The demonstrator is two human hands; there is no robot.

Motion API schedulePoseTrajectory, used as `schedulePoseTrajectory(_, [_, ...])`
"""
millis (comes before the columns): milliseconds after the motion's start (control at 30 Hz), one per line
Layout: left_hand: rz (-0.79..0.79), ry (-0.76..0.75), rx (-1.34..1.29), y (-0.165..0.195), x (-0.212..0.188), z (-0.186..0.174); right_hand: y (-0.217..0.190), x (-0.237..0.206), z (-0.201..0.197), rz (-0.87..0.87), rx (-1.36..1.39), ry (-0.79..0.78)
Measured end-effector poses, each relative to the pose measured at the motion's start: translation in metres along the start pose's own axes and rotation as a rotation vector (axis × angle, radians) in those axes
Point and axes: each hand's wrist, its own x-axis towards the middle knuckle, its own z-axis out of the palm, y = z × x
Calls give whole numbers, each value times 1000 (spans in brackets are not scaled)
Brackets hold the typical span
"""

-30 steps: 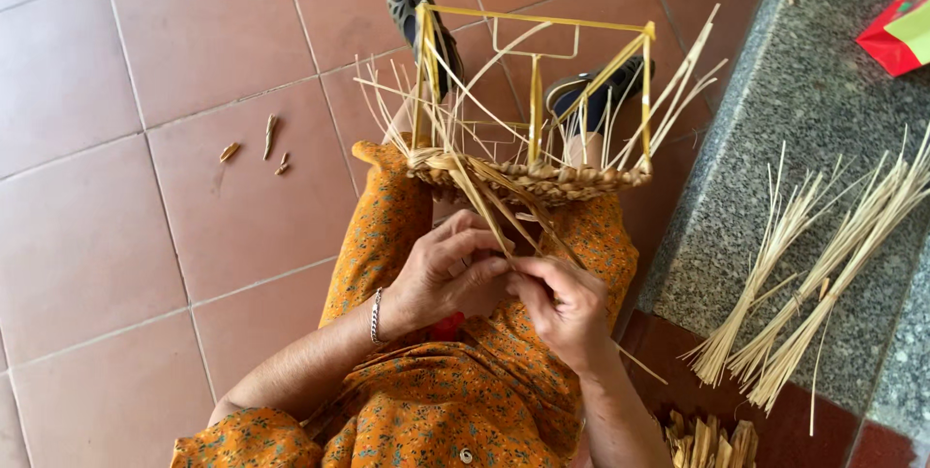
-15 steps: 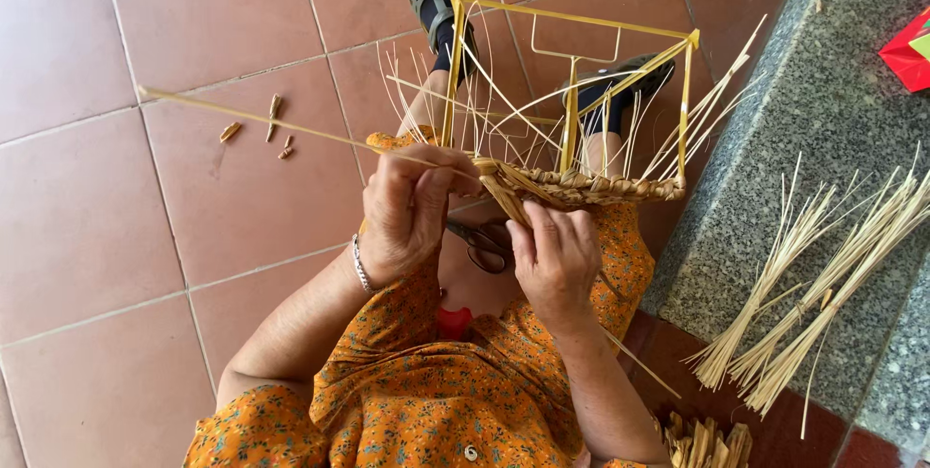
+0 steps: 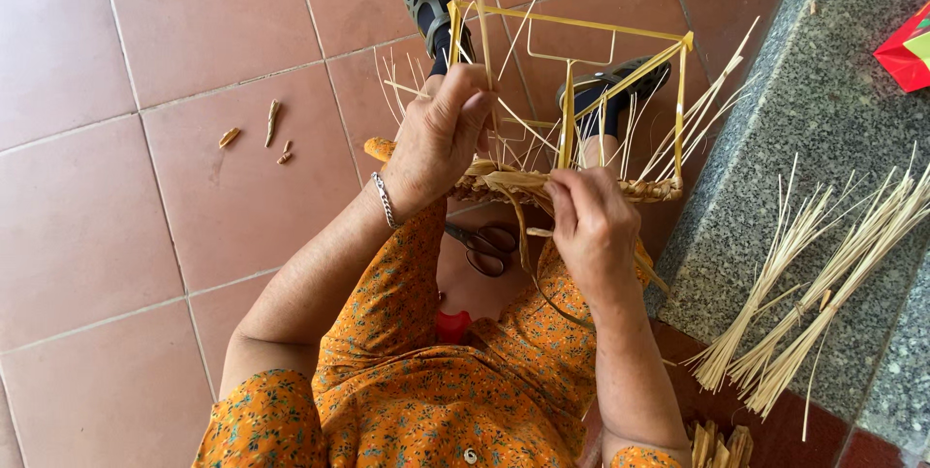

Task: The person weaves dried plant fibers into a rectangular basket frame, interlacing strands by hand and trimming excess with scissors. The basket gradually fills with a tight woven pattern as the person adjusts and secures the fibers.

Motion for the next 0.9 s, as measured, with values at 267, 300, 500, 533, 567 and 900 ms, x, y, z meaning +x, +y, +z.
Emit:
schedulePoseTrajectory(267, [4, 167, 7, 19, -34, 6, 3, 6, -1, 18, 28, 50])
schedulePoseTrajectory(300, [80, 93, 65, 20, -37, 8, 4, 5, 1, 10, 38, 54])
schedulePoseTrajectory(500, [190, -166, 305, 11, -43, 27, 10, -3, 5, -55, 42, 97])
schedulePoseTrajectory(533, [147, -202, 336, 11, -43, 31, 8, -4, 4, -57, 39, 115])
schedulePoseTrajectory(567, [99, -240, 365, 10, -44, 34, 5, -5, 1, -62, 13, 115])
schedulePoseTrajectory(900, [-108, -462, 428, 4, -26, 44, -9, -14, -1, -117, -243, 19])
